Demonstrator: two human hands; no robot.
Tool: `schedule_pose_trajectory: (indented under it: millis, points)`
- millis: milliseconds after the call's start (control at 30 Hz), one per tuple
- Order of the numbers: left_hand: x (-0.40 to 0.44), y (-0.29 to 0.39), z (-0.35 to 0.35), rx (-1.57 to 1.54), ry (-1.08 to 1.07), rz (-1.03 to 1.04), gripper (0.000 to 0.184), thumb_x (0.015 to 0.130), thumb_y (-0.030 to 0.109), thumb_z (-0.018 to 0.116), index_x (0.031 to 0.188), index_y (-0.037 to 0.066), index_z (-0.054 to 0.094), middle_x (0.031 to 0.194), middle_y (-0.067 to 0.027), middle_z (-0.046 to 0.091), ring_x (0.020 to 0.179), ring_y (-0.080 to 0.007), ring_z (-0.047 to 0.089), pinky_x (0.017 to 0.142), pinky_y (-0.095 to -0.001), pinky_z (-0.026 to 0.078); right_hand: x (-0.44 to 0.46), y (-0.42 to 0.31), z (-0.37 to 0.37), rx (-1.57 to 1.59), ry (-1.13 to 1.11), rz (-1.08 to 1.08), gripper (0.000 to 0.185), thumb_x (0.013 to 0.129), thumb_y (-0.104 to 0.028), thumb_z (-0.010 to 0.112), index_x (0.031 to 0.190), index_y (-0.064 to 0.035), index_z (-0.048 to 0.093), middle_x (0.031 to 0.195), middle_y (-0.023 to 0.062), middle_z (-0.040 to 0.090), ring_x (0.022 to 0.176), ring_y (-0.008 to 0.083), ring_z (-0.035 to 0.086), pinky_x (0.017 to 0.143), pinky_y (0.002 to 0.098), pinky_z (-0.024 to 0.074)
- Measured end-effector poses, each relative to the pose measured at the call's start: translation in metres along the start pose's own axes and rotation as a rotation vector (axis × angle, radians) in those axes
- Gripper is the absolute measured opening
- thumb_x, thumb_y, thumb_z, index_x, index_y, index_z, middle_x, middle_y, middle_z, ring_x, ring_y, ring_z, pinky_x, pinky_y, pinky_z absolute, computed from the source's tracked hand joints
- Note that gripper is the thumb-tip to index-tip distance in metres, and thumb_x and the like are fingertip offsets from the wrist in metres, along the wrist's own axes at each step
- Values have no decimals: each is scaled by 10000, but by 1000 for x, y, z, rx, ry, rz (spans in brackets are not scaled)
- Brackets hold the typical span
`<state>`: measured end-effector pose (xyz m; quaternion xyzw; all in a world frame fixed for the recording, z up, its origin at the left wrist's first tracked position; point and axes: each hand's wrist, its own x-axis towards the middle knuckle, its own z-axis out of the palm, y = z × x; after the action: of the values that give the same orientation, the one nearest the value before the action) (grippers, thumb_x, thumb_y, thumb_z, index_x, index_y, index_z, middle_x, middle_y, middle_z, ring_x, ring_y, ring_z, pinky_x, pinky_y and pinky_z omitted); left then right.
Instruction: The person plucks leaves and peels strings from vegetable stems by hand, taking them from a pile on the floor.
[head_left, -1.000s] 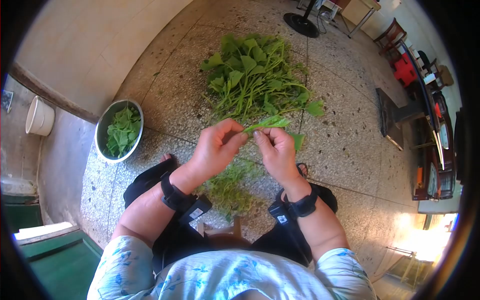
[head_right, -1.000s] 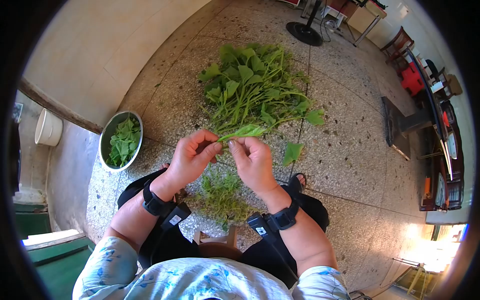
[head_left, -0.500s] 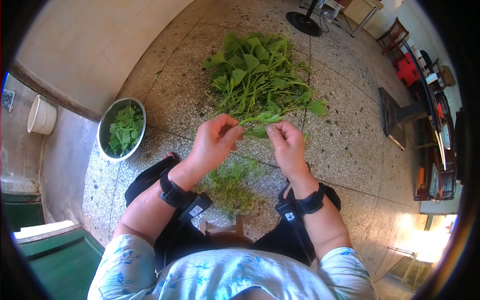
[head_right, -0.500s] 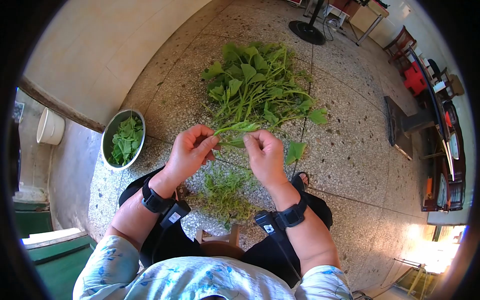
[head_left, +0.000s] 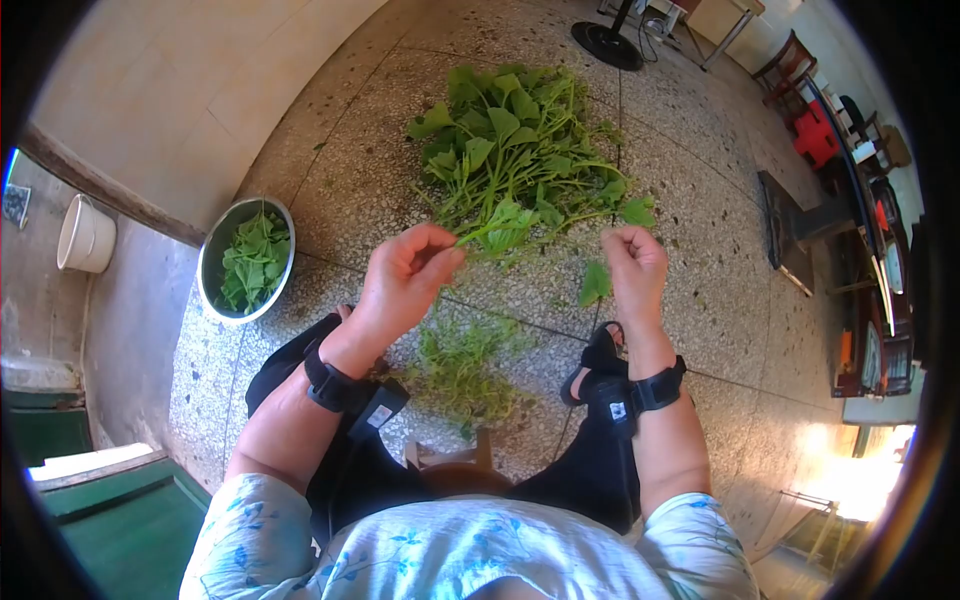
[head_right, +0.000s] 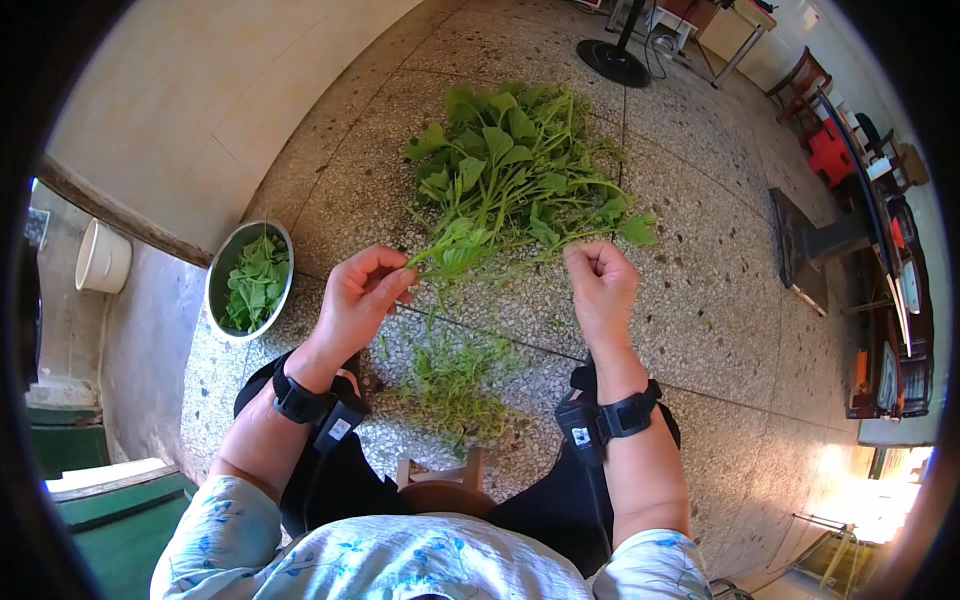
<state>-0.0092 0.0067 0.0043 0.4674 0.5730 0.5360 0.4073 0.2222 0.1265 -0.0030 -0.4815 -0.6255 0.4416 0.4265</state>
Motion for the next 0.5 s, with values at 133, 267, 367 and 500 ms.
schedule_pose_trajectory:
  millis: [133, 267, 367, 500]
  points:
    - [-5, 0, -11, 84, -16, 48, 95, 835, 102, 548, 884, 21, 532, 718, -1, 564, 613, -34, 496, 522, -175, 381, -7, 5, -4, -826, -547, 66, 137, 688, -110, 586, 821, -86, 608, 755, 82, 623, 669, 248, 579, 594, 339, 447]
    - [-8, -1, -21, 156, 0, 125, 86, 818, 74, 565, 880, 18, 542, 719, -1, 550, 626, -34, 469, 533, -177, 371, -24, 26, 5, -977, -584, -152, 114, 652, -115, 598, 758, -79, 620, 818, 98, 617, 866, 280, 545, 743, 384, 428]
    - [-9, 2, -23, 275, 37, 243, 71, 792, 40, 577, 853, 12, 553, 710, -19, 546, 629, -63, 487, 543, -189, 388, -21, 8, 8, -878, -400, -319, 149, 648, -87, 588, 793, -75, 621, 780, 102, 609, 800, 280, 553, 715, 367, 435]
    - [-10, 8, -15, 427, 88, 327, 70, 742, -1, 599, 803, 1, 565, 718, -68, 550, 638, -136, 537, 554, -225, 431, -23, -17, 24, -713, -178, -442, 132, 678, -79, 599, 809, -77, 613, 728, 68, 595, 722, 206, 553, 681, 312, 427]
